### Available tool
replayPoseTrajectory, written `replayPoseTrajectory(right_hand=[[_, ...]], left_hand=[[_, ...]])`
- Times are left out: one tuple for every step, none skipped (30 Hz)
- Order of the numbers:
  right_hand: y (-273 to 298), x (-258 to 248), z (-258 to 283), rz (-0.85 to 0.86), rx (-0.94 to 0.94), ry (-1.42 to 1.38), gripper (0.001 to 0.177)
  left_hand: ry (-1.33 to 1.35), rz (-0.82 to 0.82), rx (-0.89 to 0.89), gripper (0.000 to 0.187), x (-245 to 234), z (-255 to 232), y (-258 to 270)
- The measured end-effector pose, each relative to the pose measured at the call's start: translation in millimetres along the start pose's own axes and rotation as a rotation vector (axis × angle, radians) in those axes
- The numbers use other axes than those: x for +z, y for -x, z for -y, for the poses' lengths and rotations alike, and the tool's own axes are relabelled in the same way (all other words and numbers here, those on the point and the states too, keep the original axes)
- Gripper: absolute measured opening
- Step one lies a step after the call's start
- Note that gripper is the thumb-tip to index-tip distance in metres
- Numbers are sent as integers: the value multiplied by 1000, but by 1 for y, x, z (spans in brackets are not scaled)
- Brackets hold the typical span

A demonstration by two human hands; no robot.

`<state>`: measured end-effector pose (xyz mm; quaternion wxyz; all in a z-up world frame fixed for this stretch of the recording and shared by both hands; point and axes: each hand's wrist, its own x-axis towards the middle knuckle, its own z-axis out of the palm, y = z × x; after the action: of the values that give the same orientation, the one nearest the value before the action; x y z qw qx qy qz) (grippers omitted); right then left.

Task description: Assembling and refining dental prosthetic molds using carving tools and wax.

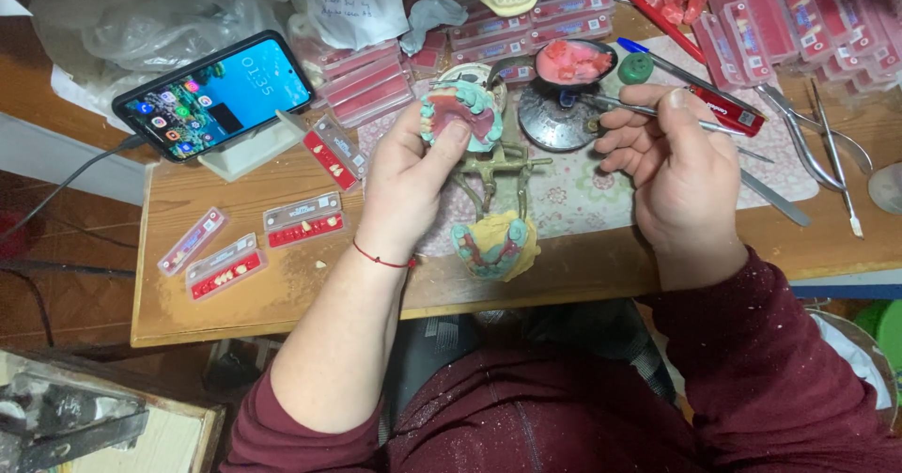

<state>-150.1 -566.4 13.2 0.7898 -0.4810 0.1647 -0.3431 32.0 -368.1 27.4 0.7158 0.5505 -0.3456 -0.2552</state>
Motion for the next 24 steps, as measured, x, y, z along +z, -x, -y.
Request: replayPoseTrajectory(right_hand=[[1, 1, 1, -1, 1, 0, 39], [1, 2, 1, -2, 4, 3, 40], [1, 3, 2, -2, 6, 7, 40], [1, 3, 3, -3, 6, 7, 40], [1, 4, 3, -3, 13, 9, 41], [1, 5, 3, -4, 19, 10, 41], [0, 4, 3, -5, 18, 11, 41], [0, 4, 3, -5, 19, 13, 41], [0, 3, 3, -5, 20, 15, 41], [0, 3, 2, -6, 19, 16, 41], [0, 3, 2, -2, 14, 10, 41], [0, 3, 1, 1, 11, 4, 41], [0, 3, 1, 1, 11, 5, 41], [0, 3, 1, 4, 10, 8, 41], [0, 3, 1, 7, 8, 12, 40], [0, 3, 1, 7, 9, 12, 40], [0, 3, 2, 8, 12, 12, 40], [0, 3, 2, 10, 14, 12, 41], [0, 3, 2, 10, 14, 13, 41], [0, 3, 2, 4, 16, 16, 40], [0, 3, 2, -2, 18, 19, 40], [0, 3, 2, -2, 18, 18, 40], [0, 4, 2, -6, 20, 17, 40], [0, 4, 3, -9, 21, 16, 39]], left_hand=[[1, 0, -2, 28, -1, 1, 0], [34, 3, 4, 27, -2, 2, 0], [68, 7, 9, 27, -2, 2, 0], [69, 8, 9, 27, -3, 2, 0], [71, 7, 12, 27, -3, 2, 0], [74, 7, 15, 27, -4, 2, -1], [75, 8, 15, 27, -4, 2, -1], [76, 7, 17, 27, -4, 1, -1], [78, 7, 20, 27, -4, 1, -1], [79, 7, 20, 27, -4, 0, -1], [76, 10, 21, 26, -4, 0, -2], [73, 11, 22, 26, -4, -1, -1], [74, 11, 21, 26, -4, 0, -1], [77, 15, 18, 26, -4, 0, -2], [79, 20, 14, 27, -4, 1, -2], [79, 19, 14, 27, -5, 1, -2], [81, 23, 9, 27, -5, 1, -1], [82, 26, 5, 27, -5, 1, -2], [82, 26, 5, 27, -5, 1, -2], [82, 29, 5, 27, -5, 1, -2], [81, 33, 5, 27, -5, 1, -2], [81, 33, 5, 27, -5, 1, -2], [78, 36, 5, 27, -5, 0, -2], [73, 39, 5, 27, -5, 0, -2]])
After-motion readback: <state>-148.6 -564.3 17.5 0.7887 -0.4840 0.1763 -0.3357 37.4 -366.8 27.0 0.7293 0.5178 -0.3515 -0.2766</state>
